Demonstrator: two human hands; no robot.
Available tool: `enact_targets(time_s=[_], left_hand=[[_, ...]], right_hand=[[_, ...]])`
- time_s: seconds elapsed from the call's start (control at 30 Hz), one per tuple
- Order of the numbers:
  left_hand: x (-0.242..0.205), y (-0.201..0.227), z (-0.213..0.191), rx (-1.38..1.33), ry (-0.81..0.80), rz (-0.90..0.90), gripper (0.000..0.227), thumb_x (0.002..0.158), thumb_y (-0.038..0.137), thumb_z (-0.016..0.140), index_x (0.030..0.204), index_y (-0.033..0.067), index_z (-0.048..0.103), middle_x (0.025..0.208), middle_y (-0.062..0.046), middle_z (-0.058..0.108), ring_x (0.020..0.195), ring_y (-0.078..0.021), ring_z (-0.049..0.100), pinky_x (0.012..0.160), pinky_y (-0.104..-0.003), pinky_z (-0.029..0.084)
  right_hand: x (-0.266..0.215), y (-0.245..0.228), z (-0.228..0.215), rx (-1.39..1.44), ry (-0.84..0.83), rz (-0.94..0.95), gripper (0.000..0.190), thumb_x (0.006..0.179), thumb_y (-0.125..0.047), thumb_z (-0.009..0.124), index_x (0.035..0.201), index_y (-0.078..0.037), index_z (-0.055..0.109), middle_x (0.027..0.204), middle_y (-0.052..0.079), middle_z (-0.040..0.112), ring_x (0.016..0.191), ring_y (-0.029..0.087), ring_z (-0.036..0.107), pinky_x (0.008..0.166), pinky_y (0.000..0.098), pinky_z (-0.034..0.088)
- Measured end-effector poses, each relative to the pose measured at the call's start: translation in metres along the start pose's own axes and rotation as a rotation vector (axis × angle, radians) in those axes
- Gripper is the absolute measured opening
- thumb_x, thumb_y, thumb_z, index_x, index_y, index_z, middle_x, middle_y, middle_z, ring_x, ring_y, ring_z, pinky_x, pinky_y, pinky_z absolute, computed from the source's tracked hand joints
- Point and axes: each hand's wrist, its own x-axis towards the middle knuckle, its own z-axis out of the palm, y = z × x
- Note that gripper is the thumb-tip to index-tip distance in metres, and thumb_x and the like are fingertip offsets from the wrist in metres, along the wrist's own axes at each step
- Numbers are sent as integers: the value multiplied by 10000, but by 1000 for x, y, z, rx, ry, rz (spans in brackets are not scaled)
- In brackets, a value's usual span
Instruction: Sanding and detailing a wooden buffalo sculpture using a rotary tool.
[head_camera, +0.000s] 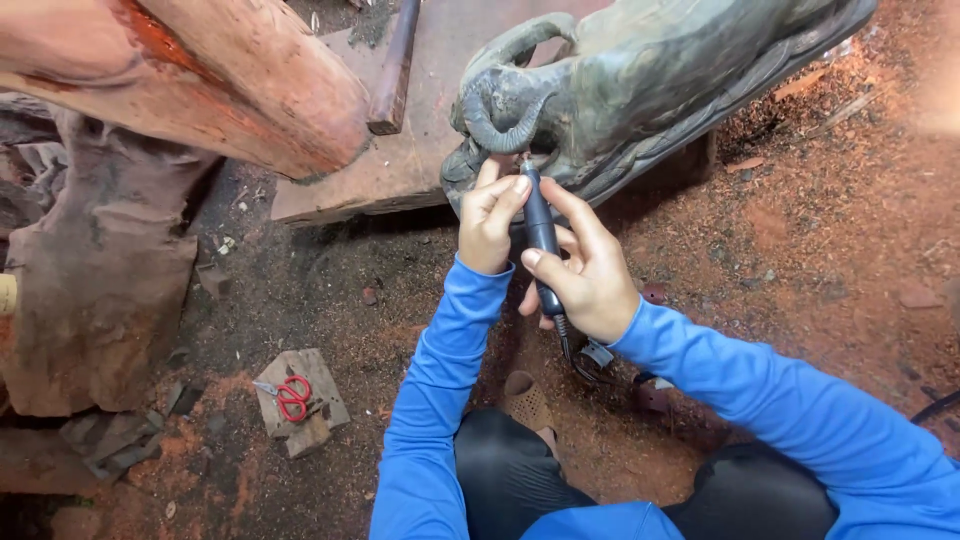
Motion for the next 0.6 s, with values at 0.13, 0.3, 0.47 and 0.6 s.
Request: enact_targets(time_s=[0.13, 0.3, 0.47, 0.6], left_hand=[[2, 70, 25, 141, -34, 68, 286, 1034, 305, 596, 1017, 116, 811, 1193, -159, 544, 1355, -310, 497, 1156, -407, 370], [0, 71, 28, 161, -24, 61, 277, 1033, 303, 589, 1034, 137, 812, 1153, -152, 533, 1351, -324, 498, 1137, -404, 377], [2, 63, 24, 153, -30, 70, 287, 1034, 310, 588, 1030, 125, 807, 1209, -200, 555, 1401, -360, 479, 1149, -402, 357], [2, 52, 20, 126, -18, 74, 309, 1056, 284, 560, 1099, 81, 789, 1452, -288, 498, 1473, -429, 383, 1189, -481, 324]], right_hand=[[-1, -2, 6, 26, 20, -41, 731, 950, -26, 566, 1586, -4, 206, 1070, 346, 626, 508, 374, 735, 287, 372, 620], [-2, -3, 13, 31, 38, -73, 743, 960, -19, 564, 1593, -13, 176, 1087, 346, 615, 534, 386, 743, 306, 383, 633], [0, -3, 15, 73, 41, -56, 748, 957, -6, 562, 1594, -6, 169, 1068, 342, 615, 550, 416, 745, 319, 401, 644], [0, -6, 18, 80, 64, -52, 743, 958, -12, 558, 1589, 9, 165, 1052, 338, 612, 555, 415, 746, 335, 401, 657]])
